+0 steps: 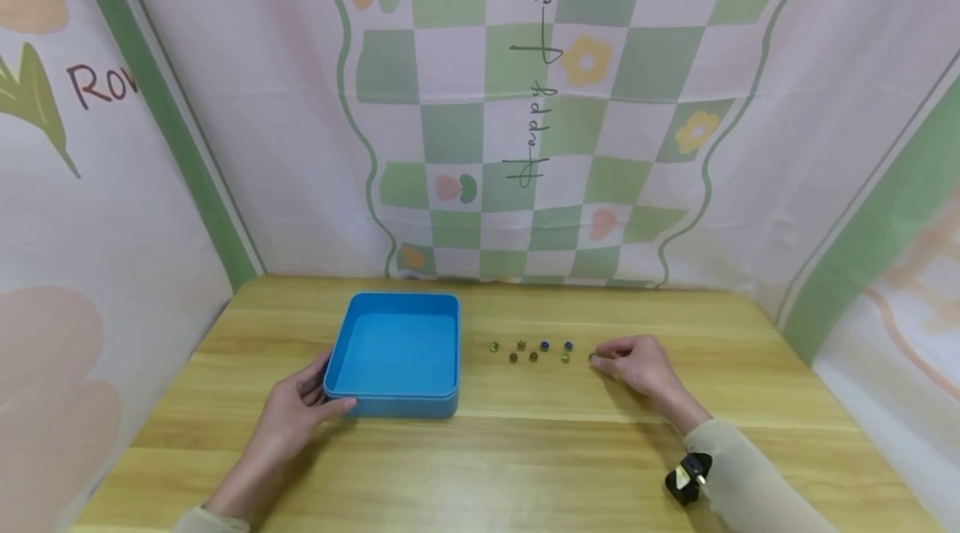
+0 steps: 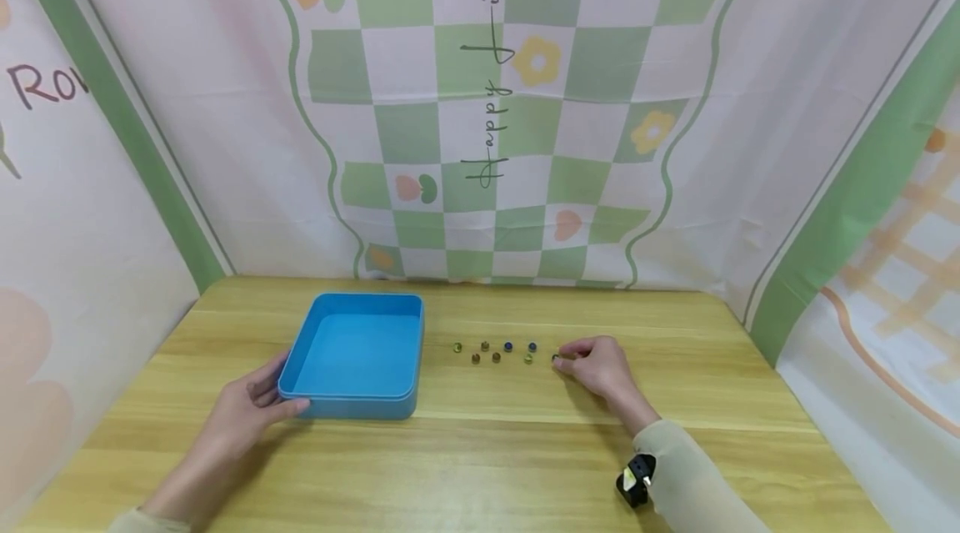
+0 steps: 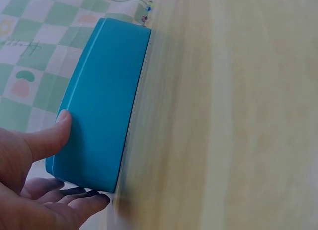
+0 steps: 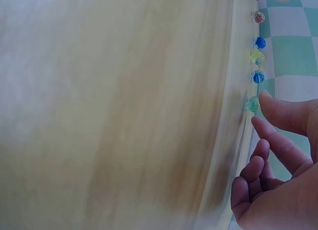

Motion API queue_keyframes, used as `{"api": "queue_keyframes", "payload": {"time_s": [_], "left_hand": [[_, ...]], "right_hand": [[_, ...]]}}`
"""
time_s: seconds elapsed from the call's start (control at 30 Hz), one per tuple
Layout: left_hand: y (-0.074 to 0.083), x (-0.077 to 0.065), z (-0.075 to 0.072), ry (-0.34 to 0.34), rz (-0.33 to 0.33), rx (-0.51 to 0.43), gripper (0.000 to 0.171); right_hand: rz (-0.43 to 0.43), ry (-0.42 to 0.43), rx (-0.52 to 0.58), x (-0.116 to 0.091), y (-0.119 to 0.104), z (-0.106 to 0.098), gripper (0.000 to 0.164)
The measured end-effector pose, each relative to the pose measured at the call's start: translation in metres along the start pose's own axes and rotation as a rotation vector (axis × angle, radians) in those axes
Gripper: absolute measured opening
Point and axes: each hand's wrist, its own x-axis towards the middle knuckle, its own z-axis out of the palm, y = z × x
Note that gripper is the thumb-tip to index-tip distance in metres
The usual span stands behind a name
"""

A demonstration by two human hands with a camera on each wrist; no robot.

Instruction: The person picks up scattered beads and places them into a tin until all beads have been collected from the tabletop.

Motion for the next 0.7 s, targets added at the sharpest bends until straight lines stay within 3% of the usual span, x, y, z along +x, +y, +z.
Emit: {"api": "queue_keyframes", "payload": {"time_s": [0.7], "left_hand": [[0.0023,-0.0031,0.0012,0.018,0.003,-0.02,0.089]], "right_hand": [[-0.028,0.009,-0.05,0.0008,-0.0007,0.0017,0.026]]}}
